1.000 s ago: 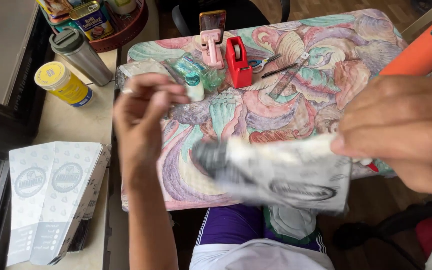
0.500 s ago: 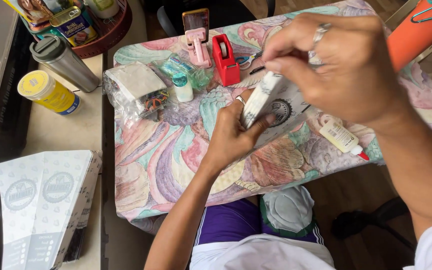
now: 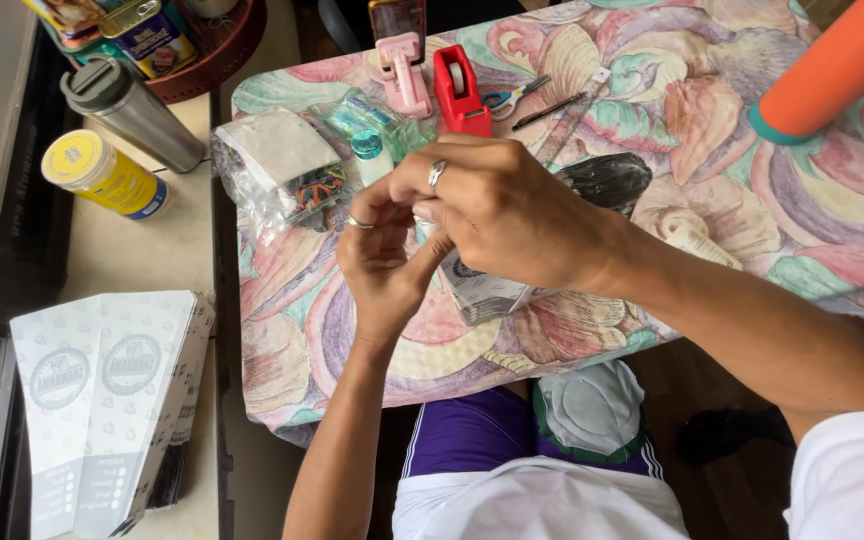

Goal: Folding stacks of printed paper food wrappers and inserting them into clear plastic bags for packaging.

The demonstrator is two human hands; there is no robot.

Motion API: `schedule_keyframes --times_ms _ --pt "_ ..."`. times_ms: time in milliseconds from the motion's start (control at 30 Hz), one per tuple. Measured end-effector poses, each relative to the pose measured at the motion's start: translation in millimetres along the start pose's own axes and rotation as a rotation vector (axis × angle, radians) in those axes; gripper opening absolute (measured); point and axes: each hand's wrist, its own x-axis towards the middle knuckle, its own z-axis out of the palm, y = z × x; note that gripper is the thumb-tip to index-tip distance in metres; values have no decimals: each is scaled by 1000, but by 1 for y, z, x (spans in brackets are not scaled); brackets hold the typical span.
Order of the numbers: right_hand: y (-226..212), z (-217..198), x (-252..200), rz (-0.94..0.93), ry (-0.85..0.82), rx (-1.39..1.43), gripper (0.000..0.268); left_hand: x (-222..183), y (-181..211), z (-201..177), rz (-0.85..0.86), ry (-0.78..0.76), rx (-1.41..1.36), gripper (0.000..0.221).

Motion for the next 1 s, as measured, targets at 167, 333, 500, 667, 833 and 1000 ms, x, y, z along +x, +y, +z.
schedule_keyframes --times_ms 167,333,500,667,833,1000 --pt "-9 -9 -2 198 3 84 17 -14 1 5 76 55 24 46" --pt "-17 -15 -7 340 15 122 19 -8 6 8 361 12 260 39" --pt "-11 -28 -16 185 25 -108 23 -3 18 6 391 -4 392 31" --pt "14 -66 -50 157 -304 -343 53 7 40 -8 282 -148 567 28" --pt "30 -65 -73 -1 -221 -97 26 18 49 -13 41 -247 416 16" --pt "34 -59 -83 30 -182 12 25 27 35 -25 -227 -354 -9 22"
